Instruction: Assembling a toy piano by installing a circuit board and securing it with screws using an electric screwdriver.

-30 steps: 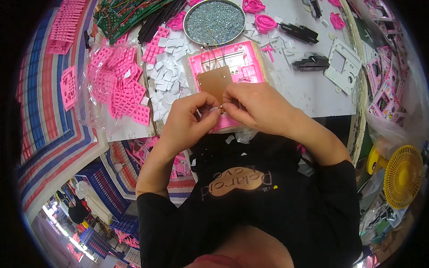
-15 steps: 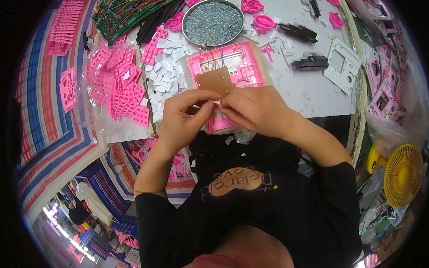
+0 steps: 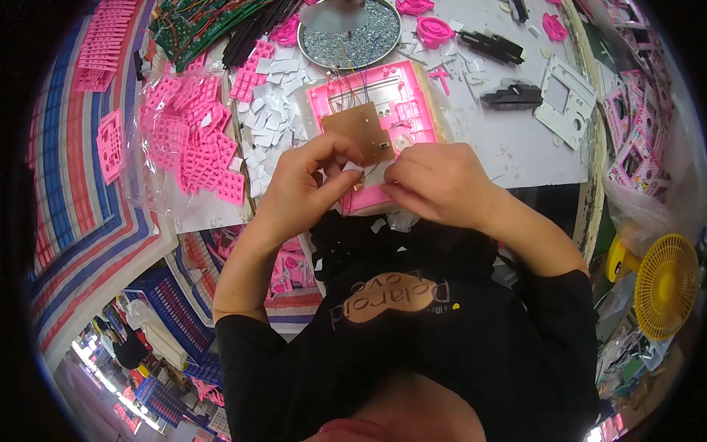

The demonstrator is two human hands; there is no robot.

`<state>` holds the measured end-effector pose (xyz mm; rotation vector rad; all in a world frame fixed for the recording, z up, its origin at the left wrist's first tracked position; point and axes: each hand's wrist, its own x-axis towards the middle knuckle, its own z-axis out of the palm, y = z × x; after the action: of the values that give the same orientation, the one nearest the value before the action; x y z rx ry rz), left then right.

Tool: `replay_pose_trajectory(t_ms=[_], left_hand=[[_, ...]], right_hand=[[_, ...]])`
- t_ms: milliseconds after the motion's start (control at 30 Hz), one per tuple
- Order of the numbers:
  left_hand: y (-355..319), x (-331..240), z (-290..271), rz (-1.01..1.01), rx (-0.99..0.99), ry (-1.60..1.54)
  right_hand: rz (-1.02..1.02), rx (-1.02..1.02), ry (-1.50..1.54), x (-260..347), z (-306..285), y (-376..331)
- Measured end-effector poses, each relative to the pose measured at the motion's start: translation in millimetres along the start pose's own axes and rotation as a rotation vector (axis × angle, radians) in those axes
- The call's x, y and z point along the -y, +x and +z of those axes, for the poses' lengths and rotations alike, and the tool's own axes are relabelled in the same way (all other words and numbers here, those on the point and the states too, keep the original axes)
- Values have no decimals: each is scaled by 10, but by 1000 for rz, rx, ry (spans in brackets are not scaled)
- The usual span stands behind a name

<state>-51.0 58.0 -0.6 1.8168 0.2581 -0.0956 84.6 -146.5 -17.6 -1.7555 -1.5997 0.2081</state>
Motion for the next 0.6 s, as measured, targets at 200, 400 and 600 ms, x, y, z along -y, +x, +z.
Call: replay_pose_trajectory(t_ms=[200, 400, 600], left_hand=[[-45, 73, 106, -89, 6, -45], [-116, 274, 185, -167, -158, -471], [-125, 269, 254, -62, -188, -614]], right_hand=[[20, 35, -114, 89, 1, -17], [85, -56, -113, 165, 60, 20], [699, 271, 648, 246, -79, 218]])
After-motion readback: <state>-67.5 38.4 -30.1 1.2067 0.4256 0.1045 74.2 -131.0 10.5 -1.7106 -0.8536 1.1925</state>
